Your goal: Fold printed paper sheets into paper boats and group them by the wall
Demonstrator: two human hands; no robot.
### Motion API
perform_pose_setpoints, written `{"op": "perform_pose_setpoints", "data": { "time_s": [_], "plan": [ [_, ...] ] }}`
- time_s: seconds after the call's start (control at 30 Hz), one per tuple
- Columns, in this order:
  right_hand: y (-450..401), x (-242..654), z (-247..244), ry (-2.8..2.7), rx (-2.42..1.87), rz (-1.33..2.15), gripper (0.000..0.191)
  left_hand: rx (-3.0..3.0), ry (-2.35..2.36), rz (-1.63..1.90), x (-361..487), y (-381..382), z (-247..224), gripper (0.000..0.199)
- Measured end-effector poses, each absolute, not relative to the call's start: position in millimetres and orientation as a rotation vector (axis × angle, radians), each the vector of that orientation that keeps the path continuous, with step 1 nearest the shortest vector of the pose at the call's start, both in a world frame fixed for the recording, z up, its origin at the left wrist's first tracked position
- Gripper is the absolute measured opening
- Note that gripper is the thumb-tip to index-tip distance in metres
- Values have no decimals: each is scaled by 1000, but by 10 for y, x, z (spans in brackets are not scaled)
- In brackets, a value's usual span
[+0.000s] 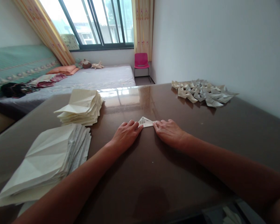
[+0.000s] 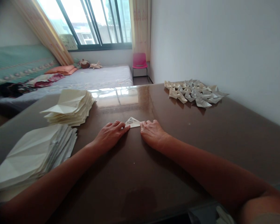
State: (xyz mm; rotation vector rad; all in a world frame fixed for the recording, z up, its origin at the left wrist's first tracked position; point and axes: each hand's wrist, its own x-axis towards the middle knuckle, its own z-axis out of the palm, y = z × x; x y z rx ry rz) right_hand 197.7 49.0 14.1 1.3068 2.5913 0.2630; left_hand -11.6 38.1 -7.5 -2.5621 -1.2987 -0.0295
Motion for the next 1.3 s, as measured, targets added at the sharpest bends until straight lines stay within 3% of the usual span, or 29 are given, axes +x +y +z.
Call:
{"op": "perform_pose_setpoints", "data": {
  "time_s": [0.5,0.73,1.1,1.3],
  "plan": [
    [548,2034,94,2568,1370,240,34,-2446,-1407,109,-250,266,45,26],
    [555,2032,108,2589,1360,255,33,-2427,-1335,-88,-84,257,-67,35],
    [480,1946,70,2809,1224,356,36,-2614,-1389,-36,-111,343,-74,34],
    [579,2028,78,2723,1364,329,28,-2655,-1421,-72,-124,345,-48,34]
  ]
}}
